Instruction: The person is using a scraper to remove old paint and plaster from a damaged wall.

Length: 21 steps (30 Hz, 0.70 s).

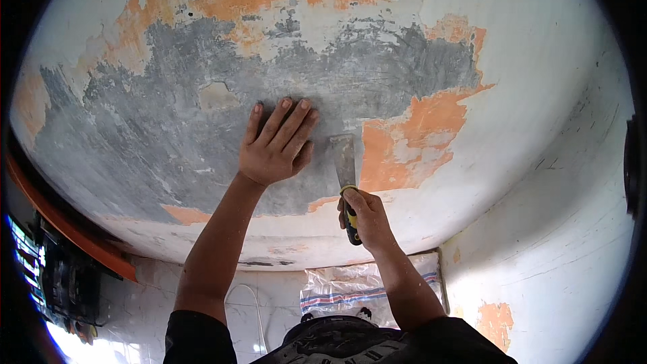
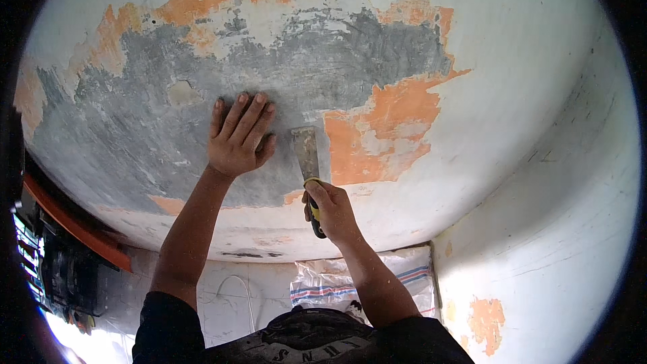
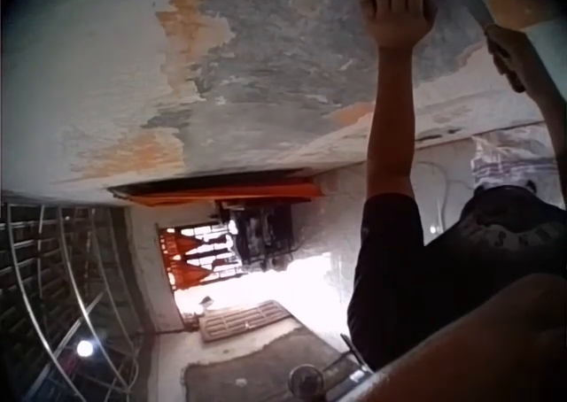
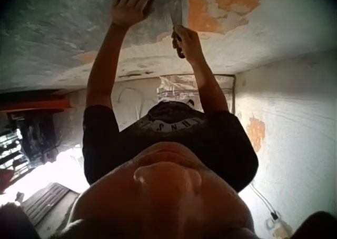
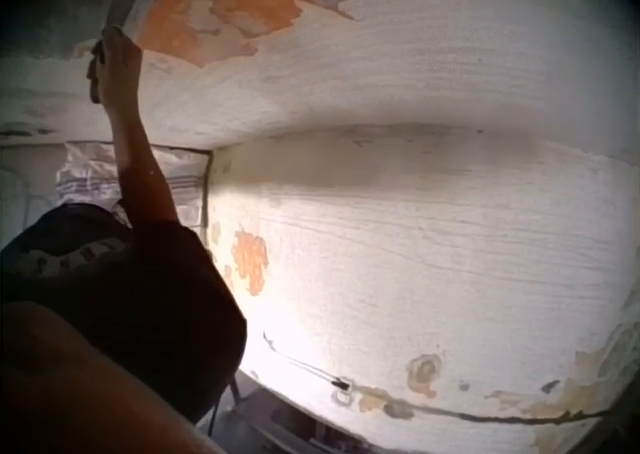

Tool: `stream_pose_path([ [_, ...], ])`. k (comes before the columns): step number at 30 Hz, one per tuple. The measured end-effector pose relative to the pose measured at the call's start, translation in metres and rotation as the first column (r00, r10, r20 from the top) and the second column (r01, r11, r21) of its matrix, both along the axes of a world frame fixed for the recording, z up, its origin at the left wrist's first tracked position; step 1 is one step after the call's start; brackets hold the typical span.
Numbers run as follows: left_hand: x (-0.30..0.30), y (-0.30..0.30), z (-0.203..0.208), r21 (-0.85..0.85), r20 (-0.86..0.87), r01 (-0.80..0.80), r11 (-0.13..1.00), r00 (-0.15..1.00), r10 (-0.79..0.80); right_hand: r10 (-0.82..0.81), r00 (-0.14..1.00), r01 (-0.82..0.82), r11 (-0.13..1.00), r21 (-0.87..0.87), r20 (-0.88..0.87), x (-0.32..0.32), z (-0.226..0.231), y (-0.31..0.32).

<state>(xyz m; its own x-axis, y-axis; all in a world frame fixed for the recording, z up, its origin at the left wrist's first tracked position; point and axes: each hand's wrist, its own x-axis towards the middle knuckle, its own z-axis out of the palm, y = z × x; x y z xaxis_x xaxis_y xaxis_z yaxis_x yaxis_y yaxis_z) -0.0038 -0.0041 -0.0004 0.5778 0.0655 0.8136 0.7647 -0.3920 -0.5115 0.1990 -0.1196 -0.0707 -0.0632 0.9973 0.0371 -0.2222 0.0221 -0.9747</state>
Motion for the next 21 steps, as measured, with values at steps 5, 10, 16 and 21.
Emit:
stream_pose_path([
  [5,0.002,-0.001,0.002,0.011,-0.006,0.001,1.000,1.000,-0.001,0.028,0.999,-0.026,0.997,0.067,-0.037,0.001,0.020,0.004],
  [10,-0.001,0.002,-0.002,0.012,0.004,0.005,1.000,1.000,-0.005,0.032,0.999,-0.035,0.993,0.116,0.030,0.000,0.025,0.011],
  [16,0.001,0.001,-0.004,0.016,-0.002,0.008,1.000,1.000,-0.008,-0.020,0.998,0.019,1.000,0.016,0.057,0.004,0.000,-0.009],
  [21,-0.001,0.000,-0.005,0.004,0.003,0.012,1.000,1.000,-0.012,-0.057,0.996,0.050,0.993,0.107,0.071,-0.001,0.024,0.001],
])
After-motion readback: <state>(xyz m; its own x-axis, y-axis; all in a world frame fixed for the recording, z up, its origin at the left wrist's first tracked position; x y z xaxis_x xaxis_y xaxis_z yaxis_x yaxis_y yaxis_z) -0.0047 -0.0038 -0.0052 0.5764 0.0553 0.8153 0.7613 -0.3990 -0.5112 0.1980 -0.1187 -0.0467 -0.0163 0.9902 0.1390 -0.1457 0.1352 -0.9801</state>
